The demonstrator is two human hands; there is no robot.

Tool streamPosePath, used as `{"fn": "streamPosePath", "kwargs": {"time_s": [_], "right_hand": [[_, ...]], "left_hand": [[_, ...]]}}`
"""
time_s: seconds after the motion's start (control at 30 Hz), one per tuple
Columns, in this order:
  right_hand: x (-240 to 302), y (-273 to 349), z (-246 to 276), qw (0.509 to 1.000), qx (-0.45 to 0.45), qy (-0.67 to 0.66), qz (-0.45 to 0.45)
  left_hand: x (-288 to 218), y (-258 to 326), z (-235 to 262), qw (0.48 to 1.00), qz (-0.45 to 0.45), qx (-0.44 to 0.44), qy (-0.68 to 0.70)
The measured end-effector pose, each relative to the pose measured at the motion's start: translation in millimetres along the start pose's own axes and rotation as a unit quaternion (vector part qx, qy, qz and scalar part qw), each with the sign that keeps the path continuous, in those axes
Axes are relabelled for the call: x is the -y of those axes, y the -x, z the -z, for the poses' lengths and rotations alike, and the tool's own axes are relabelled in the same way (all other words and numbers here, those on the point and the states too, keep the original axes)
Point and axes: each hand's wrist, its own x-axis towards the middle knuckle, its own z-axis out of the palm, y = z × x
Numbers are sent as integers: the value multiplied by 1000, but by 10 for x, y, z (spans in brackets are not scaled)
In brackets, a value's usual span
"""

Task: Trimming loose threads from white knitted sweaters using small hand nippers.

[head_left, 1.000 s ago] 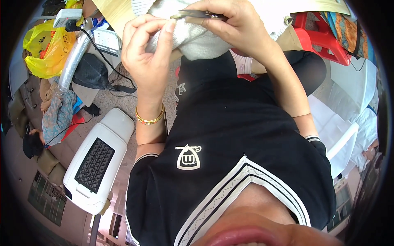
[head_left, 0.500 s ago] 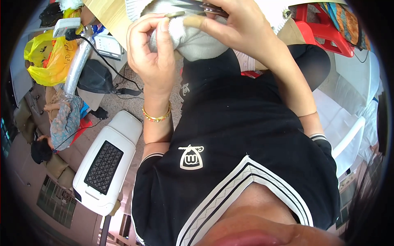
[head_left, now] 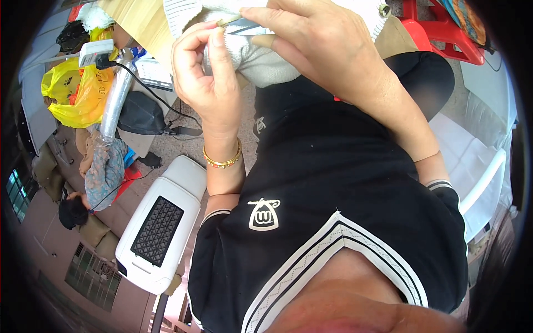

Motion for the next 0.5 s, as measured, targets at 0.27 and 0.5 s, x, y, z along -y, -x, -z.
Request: {"fn": "streamPosePath", "kwargs": {"time_s": [0.27,0.5], "right_hand": [[83,-93,131,985,107,-19,-133],[-43,17,-11,998,-20,67,9]], "left_hand": [[-35,8,20,1000,11,22,-2],[-45,29,3,996,-25,67,-47]]}}
